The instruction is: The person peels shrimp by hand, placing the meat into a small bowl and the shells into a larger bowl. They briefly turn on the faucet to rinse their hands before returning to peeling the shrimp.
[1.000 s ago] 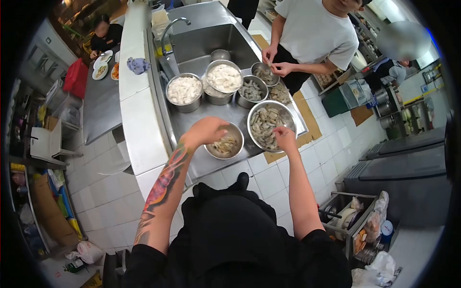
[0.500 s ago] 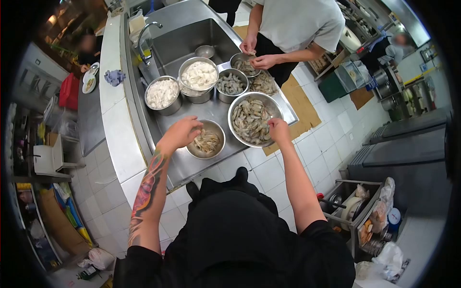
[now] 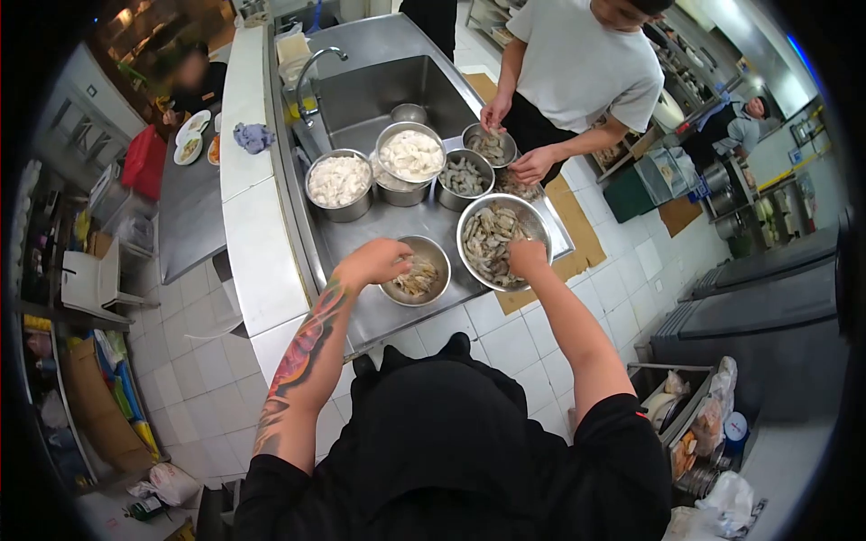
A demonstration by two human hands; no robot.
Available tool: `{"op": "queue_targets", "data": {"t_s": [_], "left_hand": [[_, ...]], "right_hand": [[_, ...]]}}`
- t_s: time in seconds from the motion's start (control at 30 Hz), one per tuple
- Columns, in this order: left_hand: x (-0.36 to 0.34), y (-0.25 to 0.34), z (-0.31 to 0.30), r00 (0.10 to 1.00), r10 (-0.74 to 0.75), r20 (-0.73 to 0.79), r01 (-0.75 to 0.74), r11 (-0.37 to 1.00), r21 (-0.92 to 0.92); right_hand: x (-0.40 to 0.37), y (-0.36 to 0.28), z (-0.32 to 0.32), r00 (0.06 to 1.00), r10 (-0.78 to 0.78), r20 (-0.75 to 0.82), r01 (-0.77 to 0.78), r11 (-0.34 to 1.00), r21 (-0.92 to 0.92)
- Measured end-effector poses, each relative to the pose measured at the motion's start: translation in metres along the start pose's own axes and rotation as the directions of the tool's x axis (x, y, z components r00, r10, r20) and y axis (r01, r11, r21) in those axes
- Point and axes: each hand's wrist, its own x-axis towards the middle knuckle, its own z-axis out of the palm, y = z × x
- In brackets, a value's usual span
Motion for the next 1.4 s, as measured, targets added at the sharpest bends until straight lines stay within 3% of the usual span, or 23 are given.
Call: {"op": "queue_targets", "data": {"t_s": [0.17, 0.23, 0.37, 0.43, 0.47, 0.53, 0.57, 0.63, 0.73, 0.8, 0.93, 1.0, 1.2, 1.3, 1.4], "left_hand": [[-0.006, 0.004, 0.000, 1.000, -0.017, -0.014, 0.017, 1.000, -0.015], [-0.007, 0.007, -0.002, 0.998, -0.055, -0.004, 0.055, 0.998, -0.023], [-0.007, 0.009, -0.002, 0.999, -0.047, -0.011, 0.046, 0.996, -0.077], [-0.007, 0.011, -0.004, 0.999, -0.051, -0.014, 0.050, 0.998, -0.027], [-0.007, 0.012, -0.003, 0.999, -0.049, -0.014, 0.049, 0.999, -0.018], [-0.005, 0.016, 0.003, 0.988, 0.046, -0.150, -0.050, 0.999, -0.022], [-0.003, 0.022, 0.003, 0.989, 0.047, -0.143, -0.050, 0.999, -0.012], [0.005, 0.039, 0.005, 0.940, 0.160, -0.302, -0.177, 0.984, -0.031], [0.017, 0.047, 0.015, 0.899, 0.193, -0.392, -0.252, 0.962, -0.104], [0.019, 0.047, 0.017, 0.919, 0.151, -0.364, -0.208, 0.970, -0.125], [0.015, 0.036, 0.016, 0.923, 0.071, -0.379, -0.115, 0.989, -0.093], [0.013, 0.033, 0.014, 0.907, 0.088, -0.412, -0.128, 0.989, -0.070], [0.007, 0.039, -0.002, 0.850, 0.096, -0.518, -0.138, 0.990, -0.042], [0.001, 0.042, -0.010, 0.844, 0.061, -0.533, -0.115, 0.991, -0.069], [0.000, 0.032, -0.016, 0.840, 0.039, -0.541, -0.091, 0.994, -0.069]], "right_hand": [[0.004, 0.007, -0.004, 0.997, 0.069, 0.040, -0.071, 0.996, 0.047], [0.005, 0.021, -0.002, 0.990, 0.119, -0.069, -0.099, 0.965, 0.243], [0.013, 0.048, 0.021, 0.966, 0.186, -0.178, -0.096, 0.901, 0.423], [0.008, 0.052, 0.024, 0.946, 0.275, -0.171, -0.090, 0.731, 0.677], [0.008, 0.051, 0.026, 0.944, 0.277, -0.176, -0.087, 0.727, 0.681], [-0.007, 0.029, 0.008, 0.960, 0.260, -0.104, 0.062, 0.164, 0.984], [-0.017, 0.012, -0.006, 0.959, 0.264, -0.104, 0.065, 0.154, 0.986], [-0.036, -0.032, -0.035, 0.971, 0.146, -0.188, 0.214, -0.190, 0.958], [-0.039, -0.091, -0.043, 0.969, 0.062, -0.237, 0.245, -0.280, 0.928], [-0.039, -0.124, -0.045, 0.971, 0.024, -0.237, 0.226, -0.412, 0.883], [-0.037, -0.158, -0.042, 0.971, 0.056, -0.233, 0.236, -0.400, 0.886], [-0.030, -0.162, -0.039, 0.970, 0.031, -0.239, 0.241, -0.165, 0.956], [-0.021, -0.163, -0.062, 0.965, -0.045, -0.257, 0.252, -0.094, 0.963], [-0.015, -0.170, -0.078, 0.954, -0.149, -0.260, 0.264, 0.006, 0.964], [-0.010, -0.173, -0.086, 0.948, -0.226, -0.225, 0.227, -0.014, 0.974]]}}
